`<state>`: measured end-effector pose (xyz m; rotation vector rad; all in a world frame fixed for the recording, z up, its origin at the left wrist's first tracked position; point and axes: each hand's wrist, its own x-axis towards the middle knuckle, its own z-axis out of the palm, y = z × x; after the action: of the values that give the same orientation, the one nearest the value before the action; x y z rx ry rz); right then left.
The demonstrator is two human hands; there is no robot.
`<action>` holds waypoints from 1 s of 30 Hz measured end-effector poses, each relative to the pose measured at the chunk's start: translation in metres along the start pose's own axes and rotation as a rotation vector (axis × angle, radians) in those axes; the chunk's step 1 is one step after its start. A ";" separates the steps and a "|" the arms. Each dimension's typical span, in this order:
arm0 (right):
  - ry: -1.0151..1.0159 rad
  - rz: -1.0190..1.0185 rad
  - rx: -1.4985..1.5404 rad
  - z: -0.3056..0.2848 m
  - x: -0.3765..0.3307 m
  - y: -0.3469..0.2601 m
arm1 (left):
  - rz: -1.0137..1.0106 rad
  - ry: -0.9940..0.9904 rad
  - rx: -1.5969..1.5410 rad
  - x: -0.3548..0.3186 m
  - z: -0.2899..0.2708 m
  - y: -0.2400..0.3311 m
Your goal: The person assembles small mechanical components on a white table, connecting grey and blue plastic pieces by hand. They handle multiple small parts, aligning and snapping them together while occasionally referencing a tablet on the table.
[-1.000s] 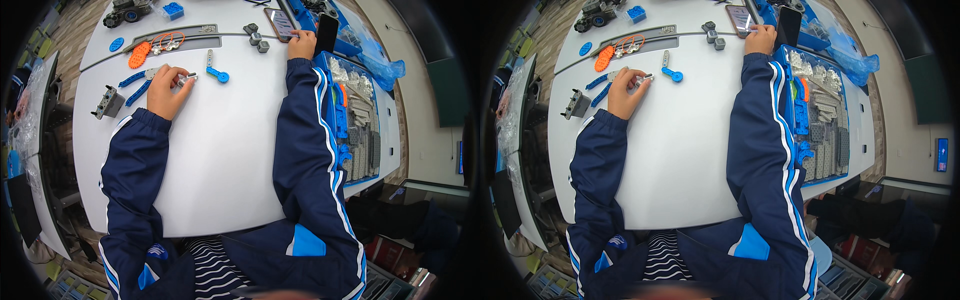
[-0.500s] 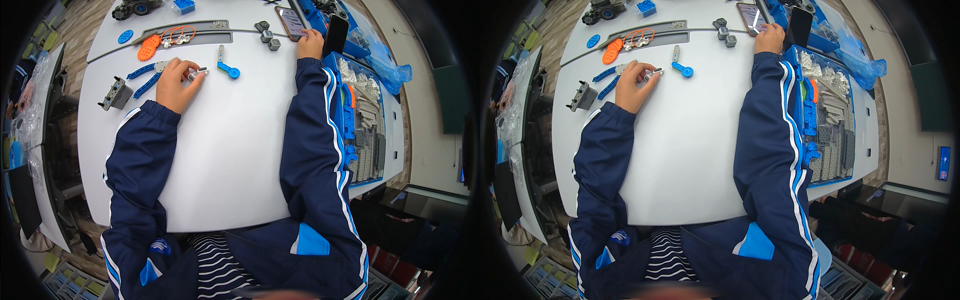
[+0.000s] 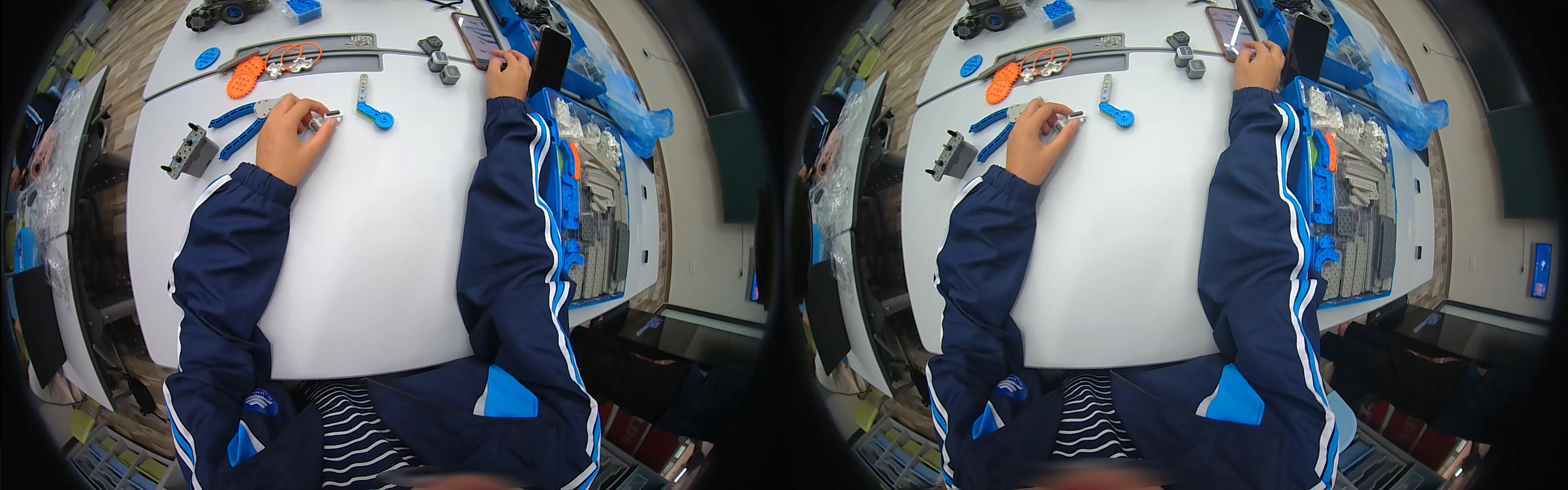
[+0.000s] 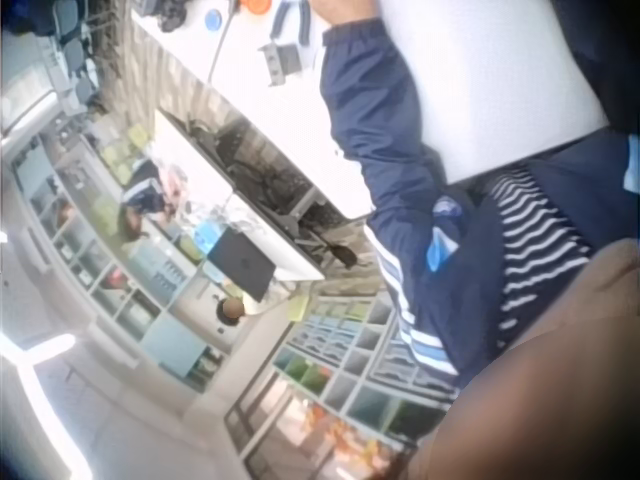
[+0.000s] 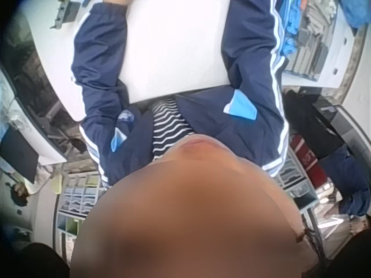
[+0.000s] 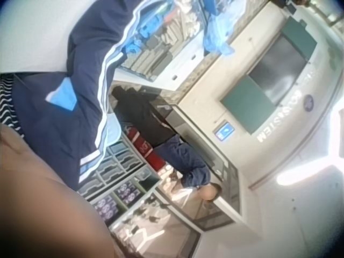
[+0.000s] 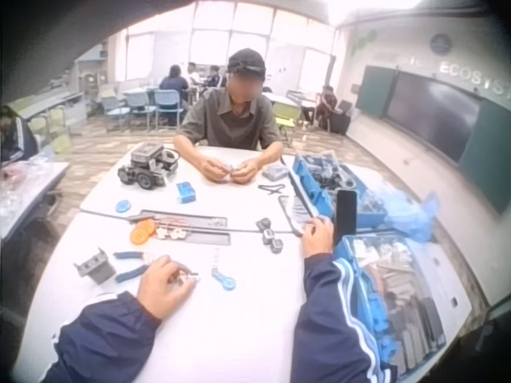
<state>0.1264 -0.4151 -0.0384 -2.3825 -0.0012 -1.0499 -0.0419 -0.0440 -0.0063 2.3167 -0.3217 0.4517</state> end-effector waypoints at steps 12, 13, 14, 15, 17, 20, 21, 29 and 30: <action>0.108 -0.065 0.078 -0.006 0.008 -0.005 | 0.009 0.014 -0.067 0.000 0.000 0.000; 0.117 -0.059 0.080 -0.008 0.009 -0.009 | 0.015 0.018 -0.078 -0.001 0.000 -0.001; 0.137 -0.111 0.075 -0.011 0.011 -0.015 | 0.011 0.014 -0.085 -0.001 0.000 -0.002; 0.149 -0.145 0.069 -0.015 0.014 -0.023 | 0.007 0.011 -0.091 -0.001 0.001 -0.003; 0.163 -0.234 0.080 -0.023 0.016 -0.047 | 0.011 0.013 -0.087 -0.002 0.002 -0.006; 0.166 -0.406 0.107 -0.031 -0.003 -0.100 | 0.066 0.054 -0.031 -0.001 0.004 -0.010; 0.102 -0.497 0.170 -0.031 -0.019 -0.119 | 0.075 0.070 -0.035 -0.001 0.005 -0.011; -0.449 -0.383 0.196 -0.049 -0.112 -0.179 | 0.090 0.110 -0.069 0.001 0.005 -0.012; -0.507 -0.342 0.198 -0.052 -0.111 -0.177 | 0.082 0.103 -0.074 0.001 0.004 -0.012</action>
<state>-0.0236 -0.2644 -0.0029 -2.4438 -0.6806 -0.5210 -0.0360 -0.0387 -0.0161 2.2053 -0.3774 0.5881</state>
